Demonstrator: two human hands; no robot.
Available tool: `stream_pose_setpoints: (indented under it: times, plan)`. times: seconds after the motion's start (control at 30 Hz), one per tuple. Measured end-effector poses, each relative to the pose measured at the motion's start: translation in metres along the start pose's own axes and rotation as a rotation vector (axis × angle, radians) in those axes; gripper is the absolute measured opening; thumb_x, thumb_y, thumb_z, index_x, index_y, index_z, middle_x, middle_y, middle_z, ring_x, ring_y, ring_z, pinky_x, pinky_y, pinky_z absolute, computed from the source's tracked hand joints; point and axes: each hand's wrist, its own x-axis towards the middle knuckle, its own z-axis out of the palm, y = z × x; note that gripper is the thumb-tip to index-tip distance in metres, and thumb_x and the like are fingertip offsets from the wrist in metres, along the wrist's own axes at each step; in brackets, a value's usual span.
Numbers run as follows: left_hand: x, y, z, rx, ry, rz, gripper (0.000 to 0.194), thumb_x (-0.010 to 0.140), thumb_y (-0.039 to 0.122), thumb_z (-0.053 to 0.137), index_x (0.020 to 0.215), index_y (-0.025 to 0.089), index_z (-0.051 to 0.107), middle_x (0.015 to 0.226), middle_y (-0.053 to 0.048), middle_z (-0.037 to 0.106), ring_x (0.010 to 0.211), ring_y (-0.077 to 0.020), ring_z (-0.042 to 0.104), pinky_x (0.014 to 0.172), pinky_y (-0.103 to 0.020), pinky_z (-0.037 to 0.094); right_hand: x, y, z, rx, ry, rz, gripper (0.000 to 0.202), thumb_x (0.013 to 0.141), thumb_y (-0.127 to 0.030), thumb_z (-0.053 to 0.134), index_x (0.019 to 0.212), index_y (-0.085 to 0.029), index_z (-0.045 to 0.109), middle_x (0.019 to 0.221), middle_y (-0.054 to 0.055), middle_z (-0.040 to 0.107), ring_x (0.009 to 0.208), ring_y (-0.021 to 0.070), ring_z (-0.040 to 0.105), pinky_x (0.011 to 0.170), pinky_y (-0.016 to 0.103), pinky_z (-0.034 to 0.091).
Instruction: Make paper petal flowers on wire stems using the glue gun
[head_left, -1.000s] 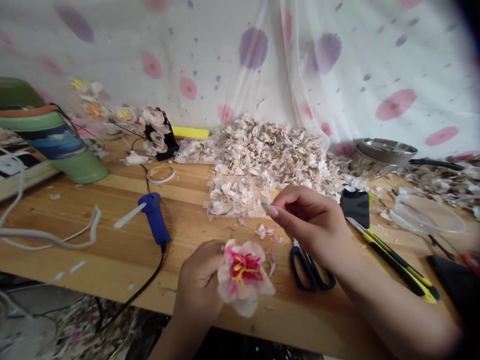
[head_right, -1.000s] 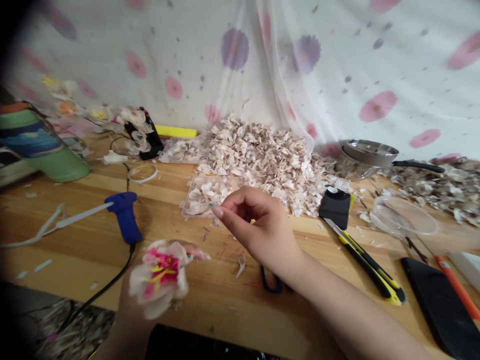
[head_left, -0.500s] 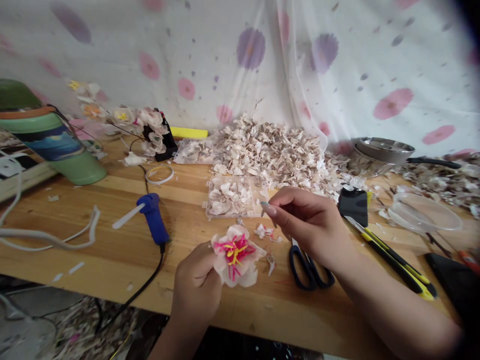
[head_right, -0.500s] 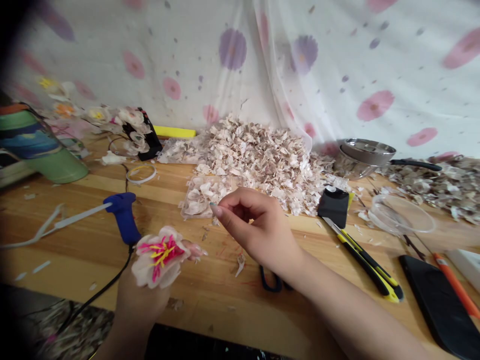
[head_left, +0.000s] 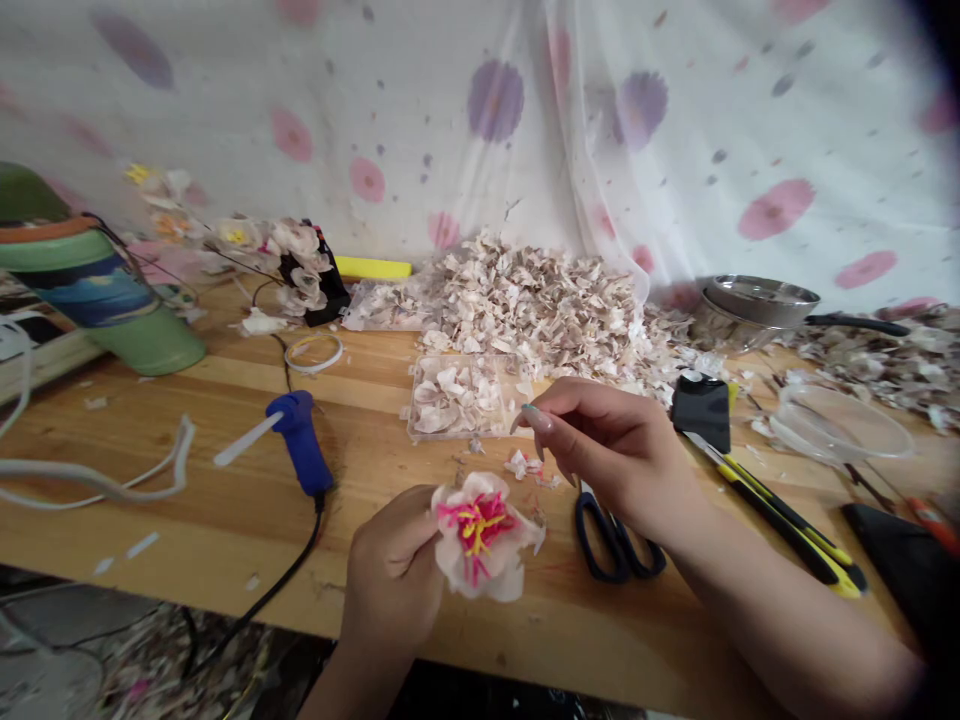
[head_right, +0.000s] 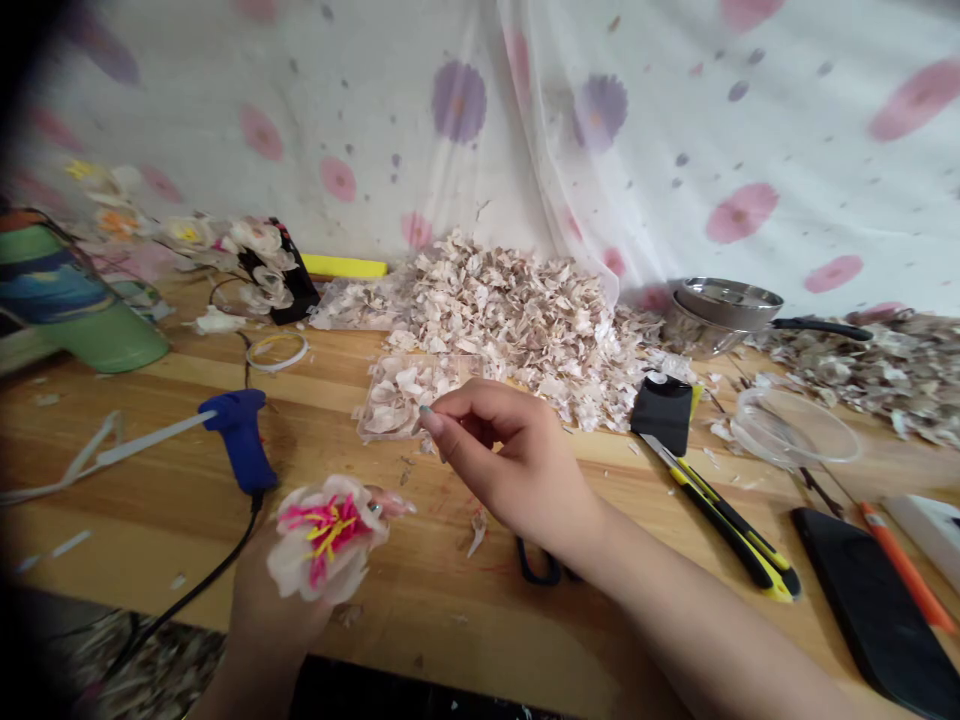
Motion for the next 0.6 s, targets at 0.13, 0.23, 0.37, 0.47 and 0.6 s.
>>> stream_pose_setpoints:
  times: [0.13,0.23,0.37,0.47,0.6]
  plan:
    - [-0.006,0.01,0.003,-0.302,-0.108,-0.174,0.019,0.083,0.036,0.07,0.072,0.021,0.076,0.061,-0.001,0.075,0.055,-0.016,0.067,0.057,-0.026,0.051,0.0,-0.003,0.001,-0.021,-0.025,-0.006,0.018,0.087,-0.027,0.063,0.077,-0.012,0.067,0.063,0.0,0.057,0.052,0.0069,0.044,0.046,0.021,0.035]
    - [-0.009,0.014,0.005,-0.633,-0.292,-0.35,0.023,0.083,0.042,0.07,0.076,0.021,0.076,0.061,-0.001,0.077,0.049,-0.0127,0.067,0.051,-0.021,0.05,0.0,-0.003,0.003,0.015,-0.048,0.018,0.017,0.087,-0.025,0.063,0.077,-0.012,0.068,0.065,0.0,0.058,0.053,0.0069,0.044,0.047,0.021,0.036]
    - [-0.01,0.012,0.006,-0.733,-0.395,-0.385,0.026,0.084,0.042,0.07,0.074,0.018,0.075,0.063,-0.001,0.078,0.051,-0.0122,0.069,0.051,-0.019,0.05,0.0,0.004,0.009,0.25,-0.204,0.173,0.01,0.082,-0.023,0.068,0.084,-0.014,0.071,0.07,-0.002,0.058,0.054,0.0054,0.046,0.048,0.018,0.037]
    - [-0.01,0.011,0.007,-0.733,-0.401,-0.404,0.026,0.082,0.042,0.072,0.072,0.018,0.076,0.061,-0.001,0.077,0.052,-0.0118,0.068,0.053,-0.019,0.05,-0.001,0.011,0.015,0.445,-0.361,0.283,0.019,0.075,-0.022,0.077,0.092,-0.016,0.074,0.071,-0.003,0.058,0.057,0.0051,0.051,0.052,0.017,0.042]
    - [-0.012,0.011,0.009,-0.666,-0.398,-0.433,0.026,0.078,0.042,0.075,0.069,0.018,0.077,0.059,-0.001,0.077,0.053,-0.0119,0.067,0.055,-0.02,0.051,-0.007,0.015,0.022,0.711,-0.505,0.342,0.022,0.079,-0.028,0.075,0.098,-0.017,0.072,0.067,-0.003,0.062,0.051,0.0077,0.059,0.053,0.022,0.05]
